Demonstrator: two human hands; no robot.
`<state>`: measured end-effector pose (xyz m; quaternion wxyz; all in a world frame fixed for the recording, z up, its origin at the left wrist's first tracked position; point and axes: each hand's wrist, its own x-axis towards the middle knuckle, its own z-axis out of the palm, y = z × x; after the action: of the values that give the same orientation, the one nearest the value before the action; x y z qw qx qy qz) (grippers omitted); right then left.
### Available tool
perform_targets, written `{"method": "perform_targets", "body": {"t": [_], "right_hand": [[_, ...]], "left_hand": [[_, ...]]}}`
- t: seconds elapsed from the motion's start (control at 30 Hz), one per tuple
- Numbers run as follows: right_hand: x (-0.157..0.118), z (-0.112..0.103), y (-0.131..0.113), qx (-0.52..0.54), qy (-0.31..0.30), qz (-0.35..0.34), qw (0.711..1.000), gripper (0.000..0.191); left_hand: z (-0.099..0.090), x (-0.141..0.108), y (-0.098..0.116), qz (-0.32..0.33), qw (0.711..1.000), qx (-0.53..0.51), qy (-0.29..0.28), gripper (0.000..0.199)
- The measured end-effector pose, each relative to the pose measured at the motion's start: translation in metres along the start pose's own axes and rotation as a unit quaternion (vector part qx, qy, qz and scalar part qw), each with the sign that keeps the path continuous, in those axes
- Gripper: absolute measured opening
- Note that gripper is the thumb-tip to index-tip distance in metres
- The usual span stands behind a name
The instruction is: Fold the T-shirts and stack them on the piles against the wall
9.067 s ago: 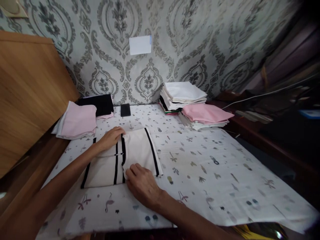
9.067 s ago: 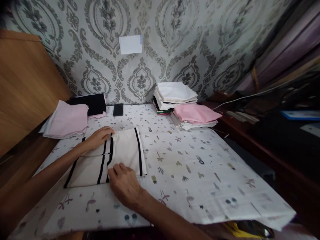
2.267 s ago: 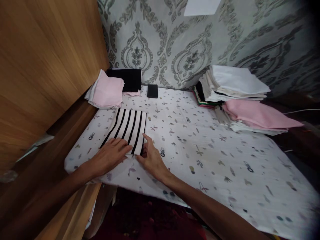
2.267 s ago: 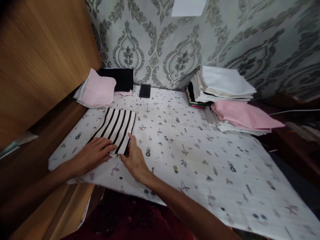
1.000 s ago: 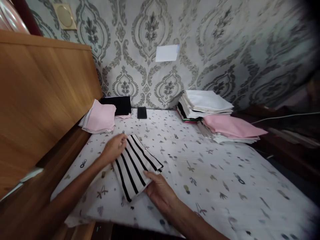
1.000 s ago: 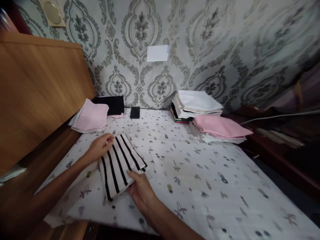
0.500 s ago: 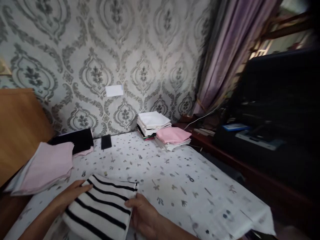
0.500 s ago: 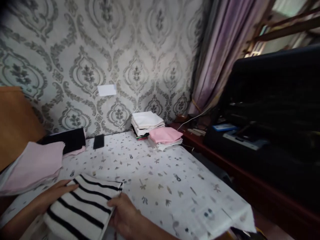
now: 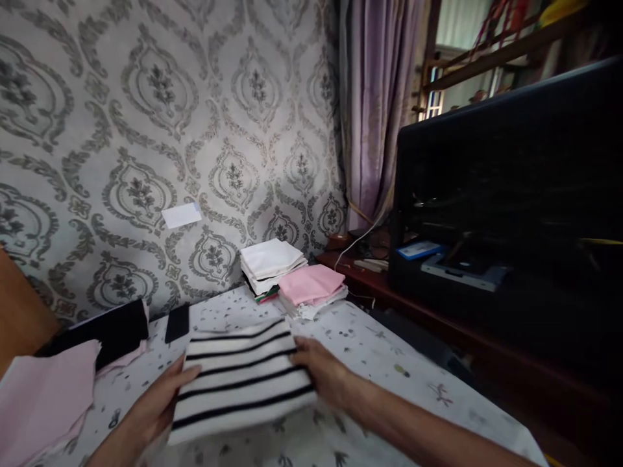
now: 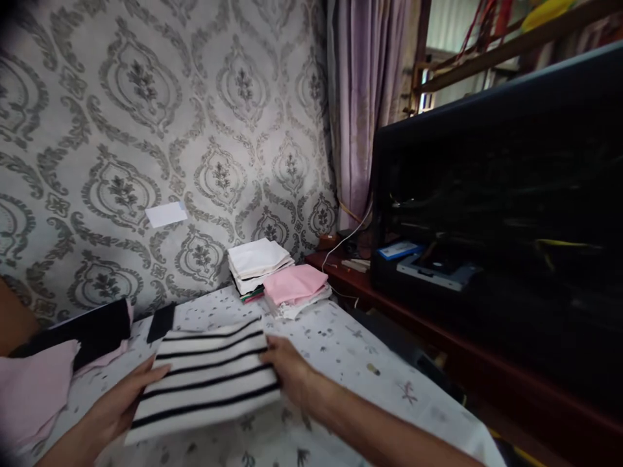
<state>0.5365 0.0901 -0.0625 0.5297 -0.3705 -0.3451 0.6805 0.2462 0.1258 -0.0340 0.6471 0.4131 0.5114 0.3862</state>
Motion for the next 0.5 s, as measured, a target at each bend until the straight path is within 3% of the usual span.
{"method": "perform_targets", "body": {"t": [0.13,0.27,0.4,0.5], "right_hand": [[0.052,-0.036,-0.080,-0.109,0.101,-0.074,0.986,0.044],[0.121,-0.062,-0.146,-0.263,0.188,-0.156,0.933,0.041],[0.190,-0.081,-0.189,-0.342,0.244,-0.183,0.889,0.041],[0.237,-0.092,-0.210,-0.392,0.279,-0.198,0.854,0.050]], "left_hand": [[0.057,0.061,0.051,0.090,0.994,-0.034,-0.044,0.071],[0.099,0.136,0.096,0.150,0.985,-0.072,-0.039,0.052],[0.129,0.199,0.127,0.173,0.982,-0.075,-0.001,0.042],[0.140,0.239,0.138,0.178,0.981,-0.072,0.014,0.043]]}}
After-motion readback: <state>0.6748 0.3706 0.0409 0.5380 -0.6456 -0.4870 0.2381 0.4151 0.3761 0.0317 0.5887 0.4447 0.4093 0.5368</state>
